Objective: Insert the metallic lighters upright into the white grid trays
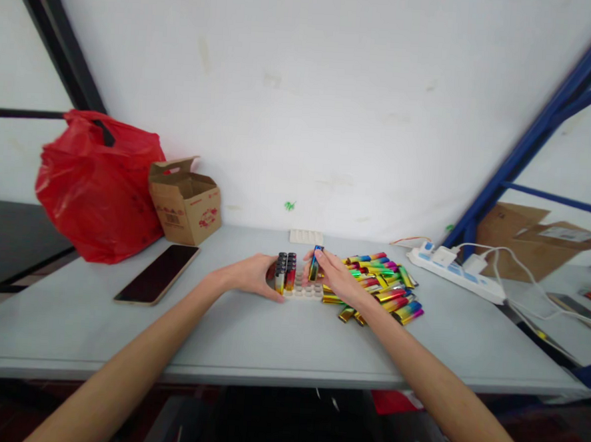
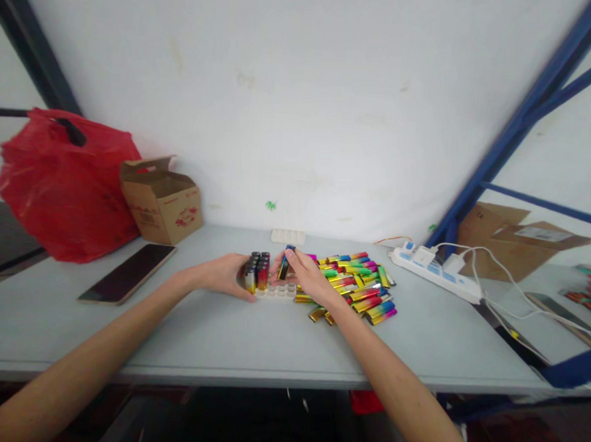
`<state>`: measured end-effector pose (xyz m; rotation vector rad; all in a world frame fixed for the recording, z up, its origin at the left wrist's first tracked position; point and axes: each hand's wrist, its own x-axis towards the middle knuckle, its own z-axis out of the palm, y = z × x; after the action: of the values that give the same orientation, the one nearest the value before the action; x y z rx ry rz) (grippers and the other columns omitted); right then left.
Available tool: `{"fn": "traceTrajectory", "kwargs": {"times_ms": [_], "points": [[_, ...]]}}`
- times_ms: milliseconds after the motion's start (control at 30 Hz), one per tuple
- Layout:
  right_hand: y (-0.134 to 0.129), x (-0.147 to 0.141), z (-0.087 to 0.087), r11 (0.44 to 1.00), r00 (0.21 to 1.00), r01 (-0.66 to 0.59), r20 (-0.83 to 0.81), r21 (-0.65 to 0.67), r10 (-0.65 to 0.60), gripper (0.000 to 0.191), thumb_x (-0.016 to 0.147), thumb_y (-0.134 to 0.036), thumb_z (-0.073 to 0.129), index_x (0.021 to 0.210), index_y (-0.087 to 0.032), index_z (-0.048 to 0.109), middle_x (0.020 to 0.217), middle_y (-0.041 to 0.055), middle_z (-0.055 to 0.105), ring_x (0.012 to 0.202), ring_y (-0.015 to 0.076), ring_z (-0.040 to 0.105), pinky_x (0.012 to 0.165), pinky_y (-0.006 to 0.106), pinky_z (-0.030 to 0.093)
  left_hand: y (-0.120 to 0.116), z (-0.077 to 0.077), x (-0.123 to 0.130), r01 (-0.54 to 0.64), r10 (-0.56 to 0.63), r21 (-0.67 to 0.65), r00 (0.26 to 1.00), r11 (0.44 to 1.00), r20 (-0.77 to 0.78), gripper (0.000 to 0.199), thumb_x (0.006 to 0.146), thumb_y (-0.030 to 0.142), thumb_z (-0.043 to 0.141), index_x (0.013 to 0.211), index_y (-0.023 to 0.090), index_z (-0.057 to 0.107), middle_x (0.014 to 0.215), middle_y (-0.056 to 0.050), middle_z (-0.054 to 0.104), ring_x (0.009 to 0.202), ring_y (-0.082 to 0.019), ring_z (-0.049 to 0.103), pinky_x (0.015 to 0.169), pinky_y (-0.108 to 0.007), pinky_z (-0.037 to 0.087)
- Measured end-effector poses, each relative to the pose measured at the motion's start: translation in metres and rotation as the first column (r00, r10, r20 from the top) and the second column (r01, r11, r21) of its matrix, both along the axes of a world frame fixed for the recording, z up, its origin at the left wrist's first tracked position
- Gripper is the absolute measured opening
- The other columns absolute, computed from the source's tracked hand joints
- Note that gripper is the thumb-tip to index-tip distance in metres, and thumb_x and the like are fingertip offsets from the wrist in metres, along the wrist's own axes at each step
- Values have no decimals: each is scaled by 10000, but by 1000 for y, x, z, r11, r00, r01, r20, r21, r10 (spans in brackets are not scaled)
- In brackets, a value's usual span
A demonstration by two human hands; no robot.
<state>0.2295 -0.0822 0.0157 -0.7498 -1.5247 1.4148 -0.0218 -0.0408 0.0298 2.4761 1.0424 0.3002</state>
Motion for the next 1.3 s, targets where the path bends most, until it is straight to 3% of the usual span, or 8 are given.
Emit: {"fn": "traceTrajectory", "kwargs": {"times_ms": [67, 233, 367, 467, 700, 1100, 1200, 1300], "points": [[-2, -4, 1, 1000, 999, 8, -36, -27, -9, 468, 908, -695, 607, 1021, -243, 557, 735, -49, 497, 593, 118, 486, 591, 273, 496, 0, 0, 0, -2, 2, -7, 1000, 1000, -2, 736, 594, 698, 821, 1075, 166, 655, 910, -26, 689, 770, -210, 609, 643, -278, 439], [0, -14, -2, 985, 989, 139, 59, -102, -134, 514, 858, -742, 621, 871, -240, 511, 643, -92, 295, 476, 72, 221, 435, 206, 194, 0, 2, 0, -18, 18, -30, 1000, 999, -3, 764, 578, 712, 820, 1081, 161, 651, 933, -41, 702, 787, -219, 617, 659, -287, 460], [-3, -16, -4, 982, 982, 162, 113, -93, -152, 648, 876, -842, 456, 680, -225, 452, 583, -73, 269, 471, 82, 209, 447, 242, 162, -2, 2, 0, -9, 9, -30, 1000, 1000, 1, 739, 591, 709, 816, 1071, 170, 654, 905, -32, 690, 767, -209, 604, 645, -281, 448], [-6, -18, -2, 973, 971, 201, 151, -112, -183, 655, 908, -802, 415, 584, -235, 365, 529, -69, 233, 450, 82, 172, 438, 256, 136, -2, 2, 0, -10, 10, -28, 1000, 1000, 3, 723, 592, 694, 823, 1065, 174, 654, 895, -28, 687, 765, -204, 599, 642, -274, 441], [-8, -17, 1, 955, 947, 284, 180, -81, -266, 496, 944, -575, 404, 577, -243, 361, 495, -59, 284, 427, 90, 197, 417, 249, 149, 0, 1, 0, -22, 21, -31, 999, 999, -25, 756, 579, 720, 815, 1065, 168, 642, 919, -38, 695, 781, -219, 619, 643, -282, 442], [-5, -16, -6, 980, 972, 172, 179, -96, -153, 653, 886, -831, 440, 655, -223, 492, 532, -72, 261, 455, 95, 198, 444, 254, 165, -2, 3, 1, -8, 8, -33, 1000, 999, 3, 734, 582, 700, 823, 1068, 178, 651, 900, -25, 693, 766, -212, 612, 634, -277, 431], [-6, -17, -6, 990, 977, 132, 174, -50, -121, 632, 907, -826, 412, 806, -221, 565, 590, -68, 329, 468, 102, 254, 442, 248, 225, -3, 4, 1, -8, 8, -45, 1000, 999, 5, 727, 588, 680, 824, 1099, 189, 659, 922, -26, 711, 783, -219, 630, 645, -279, 436], [-9, -16, -1, 990, 970, 104, 212, 90, -121, 565, 960, -760, 398, 1002, -233, 600, 711, -42, 459, 541, 126, 416, 511, 262, 385, -4, 5, 1, -10, 13, -70, 999, 997, 38, 747, 576, 652, 835, 1139, 194, 660, 931, -28, 721, 801, -229, 646, 663, -282, 450]]}}
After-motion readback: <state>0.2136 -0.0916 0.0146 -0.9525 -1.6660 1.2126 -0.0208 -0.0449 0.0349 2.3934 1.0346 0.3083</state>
